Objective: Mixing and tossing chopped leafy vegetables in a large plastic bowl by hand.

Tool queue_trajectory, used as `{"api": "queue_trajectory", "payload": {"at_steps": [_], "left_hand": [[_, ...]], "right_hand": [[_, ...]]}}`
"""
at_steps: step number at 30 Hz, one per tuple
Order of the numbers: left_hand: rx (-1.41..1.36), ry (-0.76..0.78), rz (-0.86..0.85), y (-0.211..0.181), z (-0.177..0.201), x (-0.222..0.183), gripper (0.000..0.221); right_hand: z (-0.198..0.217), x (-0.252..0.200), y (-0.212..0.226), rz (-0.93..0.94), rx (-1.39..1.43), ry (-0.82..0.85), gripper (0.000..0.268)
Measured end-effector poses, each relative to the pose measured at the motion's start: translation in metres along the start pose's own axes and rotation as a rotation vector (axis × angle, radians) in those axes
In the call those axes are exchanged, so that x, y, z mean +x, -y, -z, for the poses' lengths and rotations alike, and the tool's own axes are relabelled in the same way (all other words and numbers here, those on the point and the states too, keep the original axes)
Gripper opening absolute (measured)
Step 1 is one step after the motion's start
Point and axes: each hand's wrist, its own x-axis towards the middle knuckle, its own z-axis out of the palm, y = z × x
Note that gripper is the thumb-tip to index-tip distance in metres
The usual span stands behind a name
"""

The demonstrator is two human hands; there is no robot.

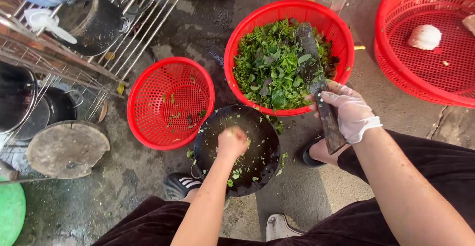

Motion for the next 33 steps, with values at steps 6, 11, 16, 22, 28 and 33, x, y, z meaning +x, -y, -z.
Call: {"api": "queue_trajectory", "payload": {"at_steps": [6,11,16,22,28,33], "left_hand": [[-0.552,0.002,-0.389,-0.216,0.156,-0.008,0.073],[-0.102,-0.229,-0.406,-0.197,0.164,0.002,0.026],[0.316,-0.440,-0.754,-0.116,0.231,-0.035,0.004],[0.225,-0.279,-0.194,-0.028,0.288,-0.062,0.012],[0.103,-0.199,0.091,0.035,0.284,-0.014,0.013],[-0.020,-0.058,0.309,0.081,0.270,0.031,0.016]], "right_hand": [[0.019,0.029,-0.030,0.145,-0.274,-0.122,0.043],[-0.008,-0.016,-0.043,0.439,-0.874,0.030,0.053],[-0.028,-0.045,-0.103,0.397,-1.510,0.256,0.055],[-0.024,-0.036,-0.187,0.633,-1.830,0.500,0.041],[-0.063,-0.049,-0.152,0.319,-2.053,0.723,0.063],[-0.057,-0.064,-0.054,0.579,-1.904,0.906,0.070]]}}
